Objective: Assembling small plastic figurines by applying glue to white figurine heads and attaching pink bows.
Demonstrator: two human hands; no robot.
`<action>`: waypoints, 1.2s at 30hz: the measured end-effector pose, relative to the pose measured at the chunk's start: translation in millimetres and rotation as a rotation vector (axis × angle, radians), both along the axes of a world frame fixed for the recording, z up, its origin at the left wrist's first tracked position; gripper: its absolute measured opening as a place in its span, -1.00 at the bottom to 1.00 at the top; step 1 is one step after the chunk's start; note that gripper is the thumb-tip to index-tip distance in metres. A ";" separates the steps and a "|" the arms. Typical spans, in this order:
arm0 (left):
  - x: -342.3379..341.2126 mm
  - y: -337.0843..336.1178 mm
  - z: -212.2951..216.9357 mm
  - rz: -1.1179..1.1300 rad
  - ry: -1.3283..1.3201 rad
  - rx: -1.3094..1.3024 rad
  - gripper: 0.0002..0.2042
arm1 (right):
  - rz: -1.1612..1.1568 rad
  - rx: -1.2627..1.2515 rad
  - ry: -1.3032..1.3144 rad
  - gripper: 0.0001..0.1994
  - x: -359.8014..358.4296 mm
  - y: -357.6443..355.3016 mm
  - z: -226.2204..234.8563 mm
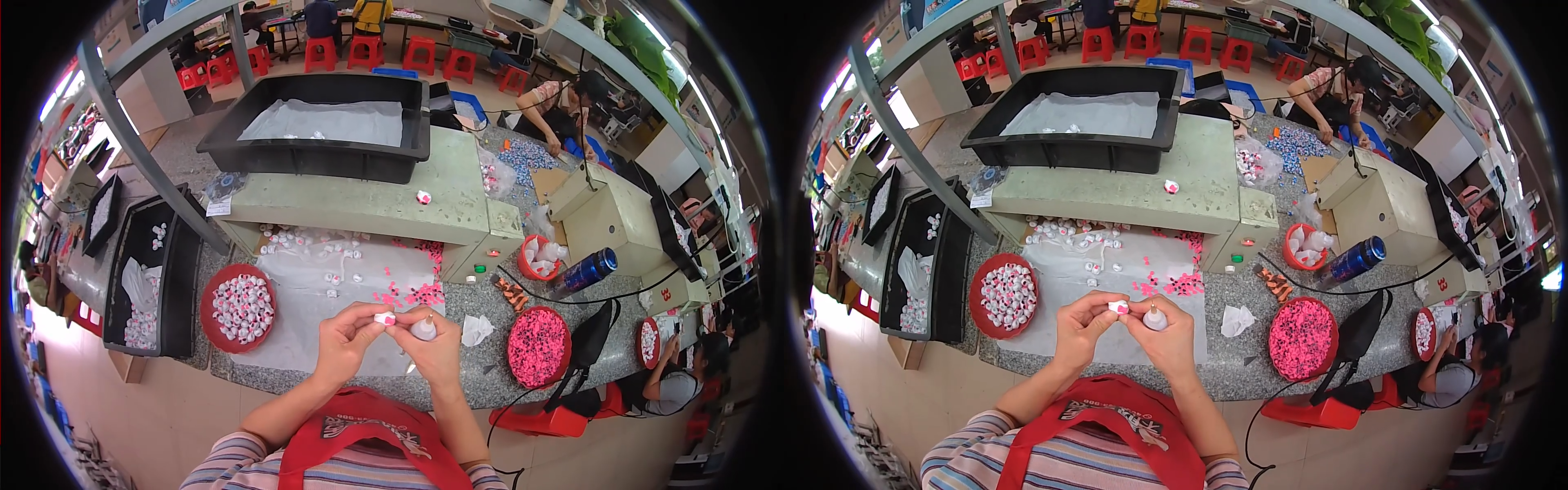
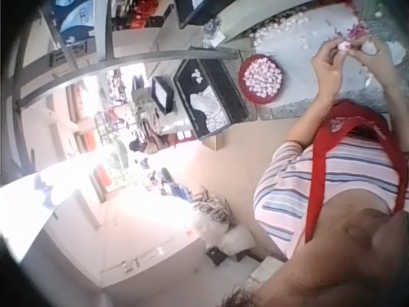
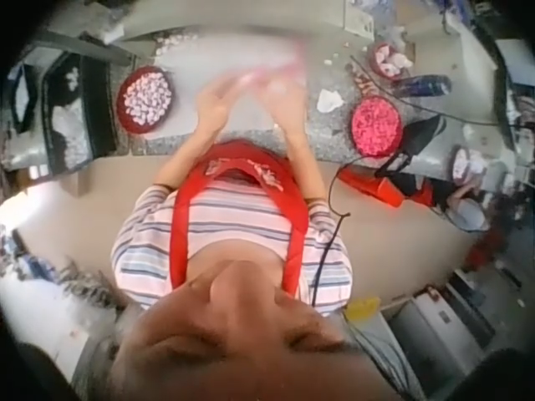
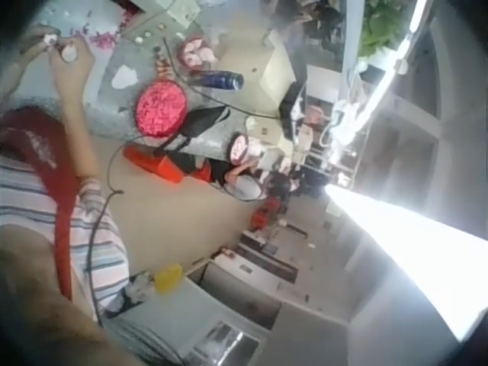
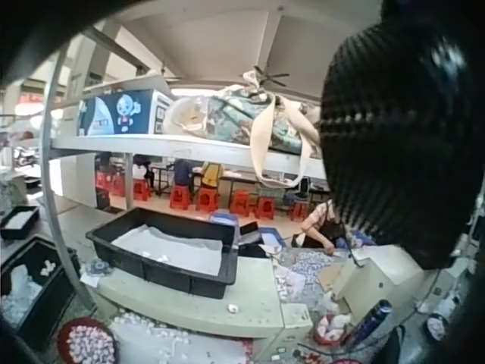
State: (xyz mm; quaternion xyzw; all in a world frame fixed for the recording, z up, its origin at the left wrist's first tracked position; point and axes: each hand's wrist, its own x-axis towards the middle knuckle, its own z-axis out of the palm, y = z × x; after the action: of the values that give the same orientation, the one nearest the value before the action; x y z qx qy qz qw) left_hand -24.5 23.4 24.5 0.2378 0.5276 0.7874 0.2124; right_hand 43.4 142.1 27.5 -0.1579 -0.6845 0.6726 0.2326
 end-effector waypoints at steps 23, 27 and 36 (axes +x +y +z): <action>-0.2 -19.6 25.0 -0.134 0.112 -0.200 -0.80 | 0.233 -0.486 0.237 -0.91 8.8 -2.6 0.0; -10.0 -19.0 2.0 -0.101 0.024 -0.180 -0.81 | 0.152 -0.462 0.071 -0.92 -3.8 -7.5 -18.8; -33.5 -64.3 -102.7 0.000 -0.317 -0.433 -0.84 | 0.177 -0.491 -0.391 -0.81 -30.1 -48.7 -119.5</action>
State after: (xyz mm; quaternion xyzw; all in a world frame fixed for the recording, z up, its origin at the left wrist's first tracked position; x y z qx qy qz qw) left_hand -57.9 -40.9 -78.2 0.0605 0.6439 0.6835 0.3385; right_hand 13.3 93.3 -92.0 -0.2751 -0.5445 0.7923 -0.0077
